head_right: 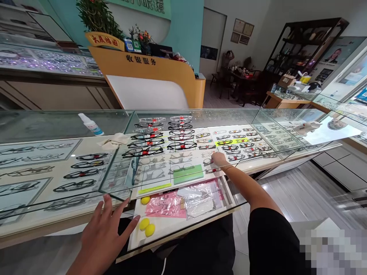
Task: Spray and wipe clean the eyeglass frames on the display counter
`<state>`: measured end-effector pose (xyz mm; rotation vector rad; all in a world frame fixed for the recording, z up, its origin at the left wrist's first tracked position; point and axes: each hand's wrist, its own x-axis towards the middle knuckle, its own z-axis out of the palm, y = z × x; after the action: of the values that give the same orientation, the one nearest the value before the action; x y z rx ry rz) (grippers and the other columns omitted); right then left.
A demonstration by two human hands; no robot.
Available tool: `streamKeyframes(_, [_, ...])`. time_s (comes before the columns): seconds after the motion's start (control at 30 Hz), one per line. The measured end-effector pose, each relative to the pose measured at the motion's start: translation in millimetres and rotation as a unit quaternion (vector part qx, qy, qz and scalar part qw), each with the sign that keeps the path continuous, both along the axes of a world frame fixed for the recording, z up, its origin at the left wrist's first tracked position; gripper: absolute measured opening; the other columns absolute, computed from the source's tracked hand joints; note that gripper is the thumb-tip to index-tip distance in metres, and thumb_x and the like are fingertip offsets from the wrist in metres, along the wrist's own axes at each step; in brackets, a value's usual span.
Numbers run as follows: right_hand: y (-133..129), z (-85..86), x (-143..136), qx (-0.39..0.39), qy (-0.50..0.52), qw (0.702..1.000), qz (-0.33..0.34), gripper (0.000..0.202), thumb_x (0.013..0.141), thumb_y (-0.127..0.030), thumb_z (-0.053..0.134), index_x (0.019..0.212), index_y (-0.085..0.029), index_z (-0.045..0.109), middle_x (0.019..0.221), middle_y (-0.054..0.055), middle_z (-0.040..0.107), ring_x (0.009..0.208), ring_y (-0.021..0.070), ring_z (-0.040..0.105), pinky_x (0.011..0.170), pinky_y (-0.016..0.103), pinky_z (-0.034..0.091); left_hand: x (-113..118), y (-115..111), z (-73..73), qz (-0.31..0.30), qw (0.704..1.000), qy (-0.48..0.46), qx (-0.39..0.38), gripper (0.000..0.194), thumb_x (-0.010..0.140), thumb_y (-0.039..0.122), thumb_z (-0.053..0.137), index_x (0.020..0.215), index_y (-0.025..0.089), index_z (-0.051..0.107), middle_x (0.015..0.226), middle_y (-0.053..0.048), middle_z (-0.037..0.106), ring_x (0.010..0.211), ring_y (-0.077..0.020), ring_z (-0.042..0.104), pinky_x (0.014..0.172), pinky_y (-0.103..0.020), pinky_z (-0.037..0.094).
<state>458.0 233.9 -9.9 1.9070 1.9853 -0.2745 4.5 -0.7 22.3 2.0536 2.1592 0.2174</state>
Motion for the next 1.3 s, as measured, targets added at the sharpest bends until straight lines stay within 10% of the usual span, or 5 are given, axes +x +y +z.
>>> streamKeyframes(0.6, [-69, 44.7, -57, -0.142, -0.062, 0.984, 0.092, 0.029, 0.091, -0.023, 0.077, 0.118, -0.01, 0.076, 0.119, 0.021, 0.076, 0.111, 0.0312, 0.074, 0.089, 0.04, 0.058, -4, -3, -8.9, -0.012, 1.0, -0.001, 0.022, 0.077, 0.096, 0.064, 0.047, 0.159, 0.02, 0.052, 0.181, -0.017, 0.004, 0.165, -0.0445, 0.009, 0.12, -0.066, 0.034])
streamKeyframes(0.8, [-126, 122.5, -96, -0.228, 0.033, 0.947, 0.225, 0.018, 0.088, -0.039, 0.08, 0.094, -0.022, 0.083, 0.094, 0.009, 0.081, 0.085, 0.026, 0.075, 0.069, 0.031, 0.047, -2, -4, -8.5, -0.014, 0.999, -0.017, 0.024, 0.078, 0.096, 0.065, 0.048, 0.16, 0.021, 0.051, 0.181, -0.017, 0.003, 0.166, -0.0443, 0.008, 0.119, -0.065, 0.035])
streamKeyframes(0.97, [-65, 191.9, -107, 0.07, 0.16, 0.956, 0.234, 0.018, 0.102, -0.033, 0.066, 0.1, -0.024, 0.082, 0.098, 0.007, 0.079, 0.085, 0.0197, 0.067, 0.072, 0.029, 0.042, 0, -5, -2.9, -0.015, 0.999, -0.029, 0.018, 0.075, 0.096, 0.061, 0.052, 0.16, 0.021, 0.051, 0.181, -0.017, 0.004, 0.166, -0.0438, 0.008, 0.122, -0.064, 0.032])
streamKeyframes(1.07, [-13, 188.7, -115, 0.213, 0.144, 0.932, 0.256, 0.016, 0.1, -0.028, 0.071, 0.11, -0.024, 0.082, 0.119, 0.011, 0.075, 0.107, 0.0258, 0.062, 0.088, 0.034, 0.043, 1, -5, -3.1, -0.01, 0.999, -0.028, 0.019, 0.074, 0.097, 0.059, 0.052, 0.16, 0.021, 0.052, 0.181, -0.018, 0.007, 0.166, -0.0435, 0.007, 0.122, -0.064, 0.032])
streamKeyframes(1.3, [27, 163.8, -127, 0.174, 0.091, 0.942, 0.272, 0.018, 0.1, -0.032, 0.07, 0.106, -0.024, 0.084, 0.127, 0.012, 0.068, 0.113, 0.0287, 0.054, 0.092, 0.036, 0.037, 5, -6, -0.8, -0.006, 0.999, -0.039, 0.015, 0.074, 0.097, 0.058, 0.053, 0.159, 0.019, 0.052, 0.18, -0.019, 0.008, 0.165, -0.0444, 0.009, 0.123, -0.064, 0.03])
